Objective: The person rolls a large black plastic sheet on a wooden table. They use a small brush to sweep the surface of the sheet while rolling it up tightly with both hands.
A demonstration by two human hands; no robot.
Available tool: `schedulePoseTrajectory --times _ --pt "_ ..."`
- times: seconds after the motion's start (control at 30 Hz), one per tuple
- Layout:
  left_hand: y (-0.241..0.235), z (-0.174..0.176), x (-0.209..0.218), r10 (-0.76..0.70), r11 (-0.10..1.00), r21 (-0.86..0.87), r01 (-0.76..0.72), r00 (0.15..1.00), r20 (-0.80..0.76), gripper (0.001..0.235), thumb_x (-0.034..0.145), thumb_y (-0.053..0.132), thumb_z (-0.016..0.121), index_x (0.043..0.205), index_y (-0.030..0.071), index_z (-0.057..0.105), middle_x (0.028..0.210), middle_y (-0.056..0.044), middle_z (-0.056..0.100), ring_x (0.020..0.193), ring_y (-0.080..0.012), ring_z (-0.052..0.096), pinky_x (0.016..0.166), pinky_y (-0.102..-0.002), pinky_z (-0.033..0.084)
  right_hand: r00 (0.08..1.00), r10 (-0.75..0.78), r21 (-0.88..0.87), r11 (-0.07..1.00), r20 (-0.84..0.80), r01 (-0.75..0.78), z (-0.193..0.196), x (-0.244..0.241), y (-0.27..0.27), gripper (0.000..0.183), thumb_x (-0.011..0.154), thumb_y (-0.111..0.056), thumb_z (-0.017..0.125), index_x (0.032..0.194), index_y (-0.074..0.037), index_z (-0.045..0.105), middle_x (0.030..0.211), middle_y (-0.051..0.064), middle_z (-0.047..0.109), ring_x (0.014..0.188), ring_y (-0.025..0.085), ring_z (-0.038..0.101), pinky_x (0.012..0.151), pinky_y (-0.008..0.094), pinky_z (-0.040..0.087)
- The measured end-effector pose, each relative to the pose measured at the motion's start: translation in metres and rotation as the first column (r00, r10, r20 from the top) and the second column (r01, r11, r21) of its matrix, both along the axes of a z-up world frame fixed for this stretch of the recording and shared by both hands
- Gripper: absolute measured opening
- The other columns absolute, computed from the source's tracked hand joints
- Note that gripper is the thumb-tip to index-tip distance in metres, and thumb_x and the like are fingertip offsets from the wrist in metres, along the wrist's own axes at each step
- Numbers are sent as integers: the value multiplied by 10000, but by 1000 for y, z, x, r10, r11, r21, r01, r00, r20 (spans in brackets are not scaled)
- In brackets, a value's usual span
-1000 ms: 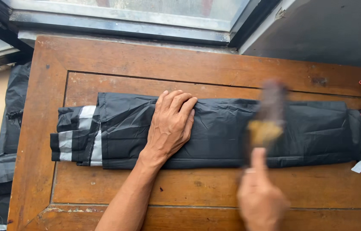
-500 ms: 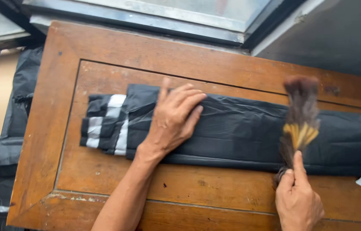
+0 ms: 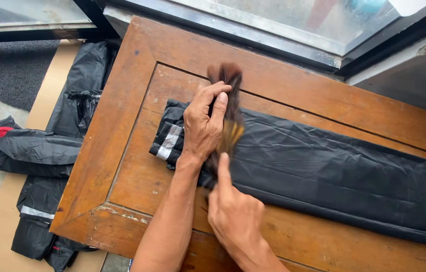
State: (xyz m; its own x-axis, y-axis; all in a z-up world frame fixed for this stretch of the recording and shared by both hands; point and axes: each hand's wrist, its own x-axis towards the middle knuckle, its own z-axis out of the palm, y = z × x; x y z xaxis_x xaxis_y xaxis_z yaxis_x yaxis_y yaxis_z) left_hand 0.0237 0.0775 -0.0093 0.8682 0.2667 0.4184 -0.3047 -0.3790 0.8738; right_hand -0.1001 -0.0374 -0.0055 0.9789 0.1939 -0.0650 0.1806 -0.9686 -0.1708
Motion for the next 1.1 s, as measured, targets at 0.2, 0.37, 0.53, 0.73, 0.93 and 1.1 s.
schedulePoseTrajectory --times 0.2,0.37,0.53,0.73,0.93,1.1 --pt "7 -7 4 32 999 39 -33 999 14 280 1012 228 414 1145 54 589 1151 -145 618 1139 -280 587 1001 -367 438 958 -149 -114 986 -247 124 35 24 -22 644 856 -380 392 1482 -404 245 561 116 633 502 375 609 487 534 449" --pt "1 -13 5 30 979 202 -31 1000 6 295 988 257 484 1175 42 562 1202 -141 602 1203 -320 553 1019 -431 430 753 -602 -368 785 -265 498 29 1 -98 655 909 -469 308 1541 -519 143 832 279 712 817 494 673 756 554 492" --pt "-4 -14 9 42 908 410 -83 993 107 201 921 89 535 1114 47 573 1111 -124 604 1127 -326 559 1047 -458 369 855 -502 -358 828 -129 432 9 -36 -74 668 873 -466 333 1529 -469 205 476 179 603 465 378 611 551 480 487" --pt "16 -16 10 -134 875 475 91 989 58 277 931 0 429 1167 24 574 1153 -171 611 1149 -352 540 1030 -438 393 967 205 38 976 149 -213 9 -35 -18 671 825 -258 518 1430 -18 353 460 -53 547 274 202 479 271 391 373" --pt "50 -2 14 -164 848 526 73 978 129 145 980 15 549 1094 -34 624 1082 -186 635 1103 -365 583 977 -436 432 856 -388 -227 918 -341 325 31 -12 -106 662 856 -478 331 1492 -508 150 608 41 683 573 336 656 554 501 484" --pt "49 2 15 -179 799 598 59 973 143 128 975 57 613 1071 -25 636 1054 -164 643 1103 -366 586 951 -452 420 618 -769 -355 630 -165 690 31 -24 -205 629 908 -443 332 1523 -519 222 772 306 702 802 508 664 722 559 502"
